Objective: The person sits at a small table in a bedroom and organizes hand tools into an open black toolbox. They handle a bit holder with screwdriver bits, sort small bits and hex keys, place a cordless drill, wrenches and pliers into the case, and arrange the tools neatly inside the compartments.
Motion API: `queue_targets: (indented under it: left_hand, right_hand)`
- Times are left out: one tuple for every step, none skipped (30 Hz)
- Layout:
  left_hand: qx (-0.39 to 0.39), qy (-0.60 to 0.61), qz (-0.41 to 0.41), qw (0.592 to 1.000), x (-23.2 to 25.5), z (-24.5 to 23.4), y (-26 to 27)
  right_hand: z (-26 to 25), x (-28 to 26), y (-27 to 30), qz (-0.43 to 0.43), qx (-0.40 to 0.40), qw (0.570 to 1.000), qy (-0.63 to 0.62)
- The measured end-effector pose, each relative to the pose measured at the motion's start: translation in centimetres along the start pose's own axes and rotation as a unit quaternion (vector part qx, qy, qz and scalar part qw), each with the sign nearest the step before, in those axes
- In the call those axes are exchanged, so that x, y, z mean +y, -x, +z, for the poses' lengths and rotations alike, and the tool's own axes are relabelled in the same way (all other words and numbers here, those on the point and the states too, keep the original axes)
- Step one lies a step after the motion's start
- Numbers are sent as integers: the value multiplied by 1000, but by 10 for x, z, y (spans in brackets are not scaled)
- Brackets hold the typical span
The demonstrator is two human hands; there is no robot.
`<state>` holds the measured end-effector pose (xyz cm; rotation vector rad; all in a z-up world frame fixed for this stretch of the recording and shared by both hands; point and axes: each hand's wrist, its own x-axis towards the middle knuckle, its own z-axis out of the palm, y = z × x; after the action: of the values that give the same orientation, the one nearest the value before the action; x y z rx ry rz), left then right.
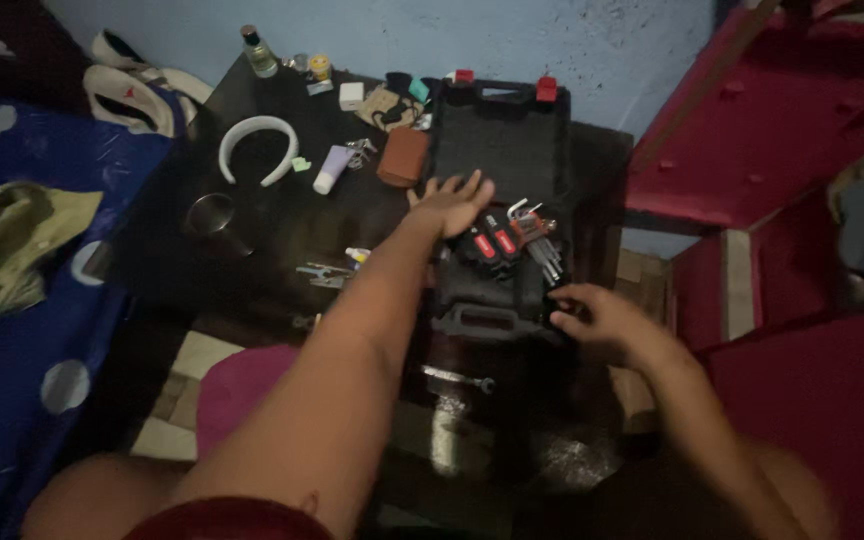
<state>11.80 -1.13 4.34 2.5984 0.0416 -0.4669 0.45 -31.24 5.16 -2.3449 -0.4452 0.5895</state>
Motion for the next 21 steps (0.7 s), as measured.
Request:
queue_targets:
  left_hand:
    - [14,43,13,999,-7,-1,0]
    - [88,72,35,993,-17,-1,2]
    - [162,104,56,980,-26,0,5]
    - [236,135,78,959,-35,2,10]
    - [282,146,92,944,-47,5,20]
    - [328,155,107,926,-61,6,32]
    - [375,162,120,905,-76,4,46]
    - [389,163,129,897,-90,3,64]
    - [405,161,140,889,-103,1,85]
    - [421,158,152,880,-113,0,107]
    - [425,194,119,876,-121,1,129]
    - [429,229,87,869,-128,3,152]
    - [425,225,77,873,-135,5,172]
    - [420,222,67,877,-141,7,192]
    - [416,210,64,882,-147,9,208]
    - [413,199,60,887,-153,10,223]
    - [409,189,56,891,-159,10,234]
    - [389,192,24,901,-166,7,243]
    - [366,196,-12,910,-173,8,254]
    - [342,200,-47,917,-178,9,263]
    - [345,193,-36,918,-180,8,266]
  right_hand:
    - [1,-1,-2,1,2,1000,-23]
    - [3,-4,-4,2,4,999,-45]
    - [2,-9,-6,-17,20,1000,-8]
    - [0,-14,-7,-37,36,998,30]
    - [-2,-20,-5,-55,49,995,68]
    - [-2,-26,0,-27,43,996,77]
    - [-1,-35,4,-3,38,996,86]
    - [1,-45,7,22,34,995,95]
    - [4,-56,7,-8,32,995,97]
    - [9,-66,9,-37,30,994,99]
    - [16,-75,9,-67,30,992,99]
    - [24,-82,8,-104,25,990,92]
    - [34,-86,9,-139,22,986,85]
    - [46,-89,10,-173,18,982,77]
    - [57,-89,14,-198,23,976,85]
    - [69,-89,17,-223,27,970,92]
    - [78,-87,19,-246,31,963,101]
    - [89,-87,16,-211,19,970,123]
    - [103,-86,17,-172,4,974,145]
    - [114,-83,18,-133,-10,977,168]
    - [121,-78,18,-164,-9,968,188]
